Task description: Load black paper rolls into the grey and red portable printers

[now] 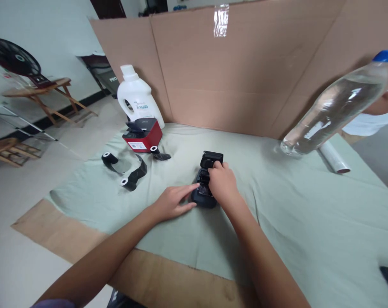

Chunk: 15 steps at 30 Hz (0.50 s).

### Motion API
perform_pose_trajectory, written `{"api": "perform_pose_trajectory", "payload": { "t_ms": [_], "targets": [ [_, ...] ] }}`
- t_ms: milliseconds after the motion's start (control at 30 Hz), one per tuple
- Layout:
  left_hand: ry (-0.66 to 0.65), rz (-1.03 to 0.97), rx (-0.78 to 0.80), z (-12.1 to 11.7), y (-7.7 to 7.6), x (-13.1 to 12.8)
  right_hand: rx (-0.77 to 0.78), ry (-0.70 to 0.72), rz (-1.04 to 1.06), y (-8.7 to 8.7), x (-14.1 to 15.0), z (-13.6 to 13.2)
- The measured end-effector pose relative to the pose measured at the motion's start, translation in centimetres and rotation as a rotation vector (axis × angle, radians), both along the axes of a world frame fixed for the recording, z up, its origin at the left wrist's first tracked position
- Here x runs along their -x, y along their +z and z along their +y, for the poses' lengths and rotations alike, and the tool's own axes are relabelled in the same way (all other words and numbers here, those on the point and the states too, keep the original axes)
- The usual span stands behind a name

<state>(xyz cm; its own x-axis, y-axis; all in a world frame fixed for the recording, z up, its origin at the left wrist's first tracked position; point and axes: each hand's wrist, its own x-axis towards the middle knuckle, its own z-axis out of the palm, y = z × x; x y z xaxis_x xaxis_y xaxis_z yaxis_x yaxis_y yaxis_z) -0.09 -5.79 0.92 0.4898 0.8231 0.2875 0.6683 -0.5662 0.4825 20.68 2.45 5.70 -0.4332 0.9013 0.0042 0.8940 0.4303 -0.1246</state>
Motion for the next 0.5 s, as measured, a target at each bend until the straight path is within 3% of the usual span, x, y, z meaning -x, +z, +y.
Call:
{"api": "perform_pose_trajectory", "payload": {
  "t_ms": [133, 267, 400, 500],
  "targets": [
    [0.080, 0.010, 0.058, -0.4, 0.0, -1.3, -0.032, -0.047, 0.039, 0.2, 0.2, -0.3],
    [0.170, -0.001, 0.090, -0.5, 0.1, -2.3, -0.142, -0.144, 0.315, 0.7, -0.2, -0.1],
    [0.197, -0.006, -0.015, -0.5, -0.4, -2.8, -0.315, -0.113, 0.466, 0.2, -0.8, 1.0],
    [0.145, 0.036, -0.141, -0.6, -1.0, -2.6, -0.236, -0.050, 0.495, 0.0, -1.3, 1.5]
  ]
}}
